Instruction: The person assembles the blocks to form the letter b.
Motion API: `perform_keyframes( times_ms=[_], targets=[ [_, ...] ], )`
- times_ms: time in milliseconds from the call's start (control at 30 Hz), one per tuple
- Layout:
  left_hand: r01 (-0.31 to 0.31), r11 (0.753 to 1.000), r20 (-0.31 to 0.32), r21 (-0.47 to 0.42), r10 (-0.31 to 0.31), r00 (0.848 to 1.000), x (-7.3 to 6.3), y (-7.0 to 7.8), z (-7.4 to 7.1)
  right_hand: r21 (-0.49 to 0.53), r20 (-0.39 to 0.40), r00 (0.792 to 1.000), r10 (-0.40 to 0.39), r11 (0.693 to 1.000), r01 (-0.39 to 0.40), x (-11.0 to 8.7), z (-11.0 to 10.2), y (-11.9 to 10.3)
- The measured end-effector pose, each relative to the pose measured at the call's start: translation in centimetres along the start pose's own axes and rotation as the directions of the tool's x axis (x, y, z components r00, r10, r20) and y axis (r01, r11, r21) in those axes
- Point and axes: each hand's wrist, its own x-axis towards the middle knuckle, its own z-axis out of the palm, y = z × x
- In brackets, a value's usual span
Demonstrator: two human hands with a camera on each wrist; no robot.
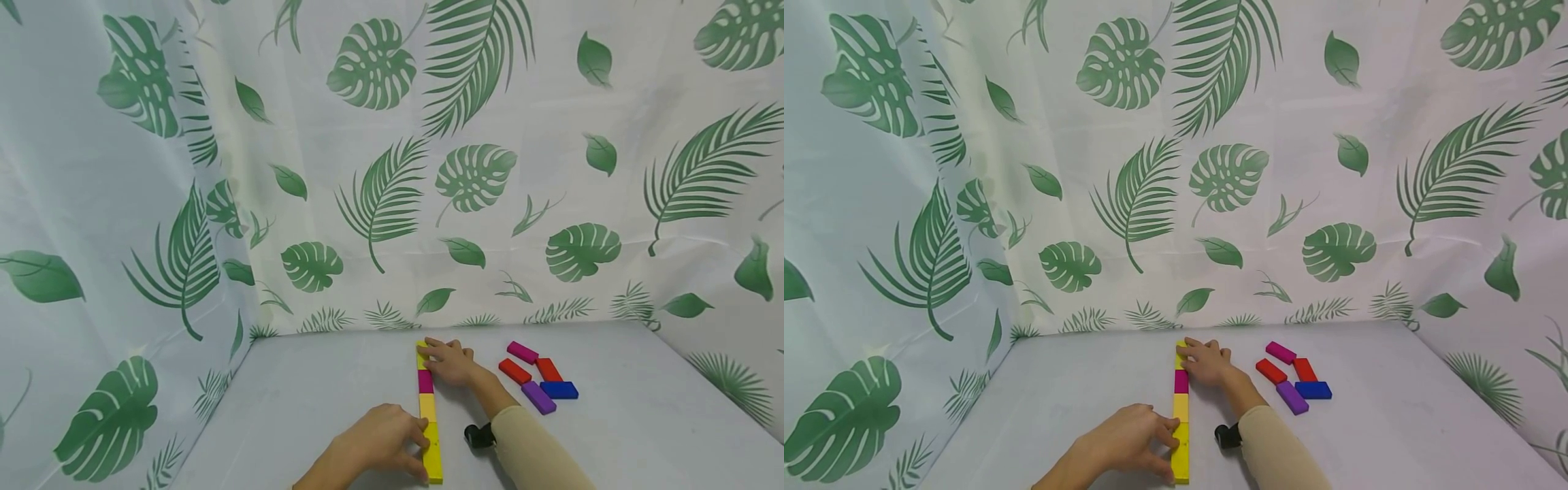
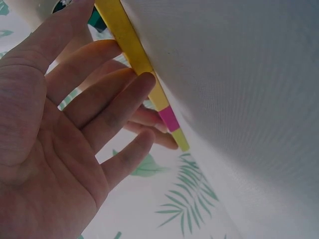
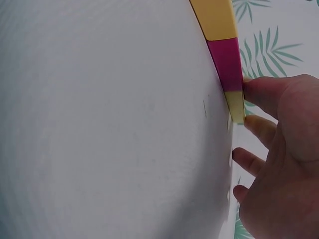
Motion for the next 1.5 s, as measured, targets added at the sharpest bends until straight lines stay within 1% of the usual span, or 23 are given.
perform_keyframes(
  times_ms=[133,300,567,733,1000,1267,1500],
  targets=[
    [-0.006,1.000,-0.004,0.011,0.006,1.000,0.0,-0.1,0.1,-0.003,-0.011,1.000,-0.006,1.000,0.006,-0.1,-0.2,0.2],
    [-0.004,1.000,-0.017,0.027,0.005,1.000,0.1,-0.1,0.3,0.002,-0.047,0.998,-0.031,1.000,0.032,-0.5,-0.8,0.3],
    [0.013,1.000,-0.001,0.011,-0.013,1.000,0.0,0.0,0.1,-0.014,-0.104,0.992,-0.077,0.997,0.076,-2.1,-1.6,-0.6],
    [0.015,1.000,-0.005,0.006,-0.015,1.000,-0.1,0.1,0.0,-0.018,-0.137,0.986,-0.097,0.995,0.096,-3.2,-1.9,-1.3],
    [0.029,1.000,0.008,-0.007,-0.029,1.000,0.0,0.0,0.1,-0.035,-0.176,0.975,-0.132,0.991,0.127,-4.5,-2.6,-1.4],
    [0.018,1.000,-0.001,0.009,-0.018,1.000,0.0,0.0,0.2,-0.060,-0.222,0.957,-0.185,0.983,0.176,-6.4,-4.0,-1.0],
    [0.012,1.000,0.004,0.004,-0.012,1.000,0.1,0.0,0.2,-0.089,-0.232,0.955,-0.187,0.981,0.171,-7.1,-5.0,-0.2]
  ],
)
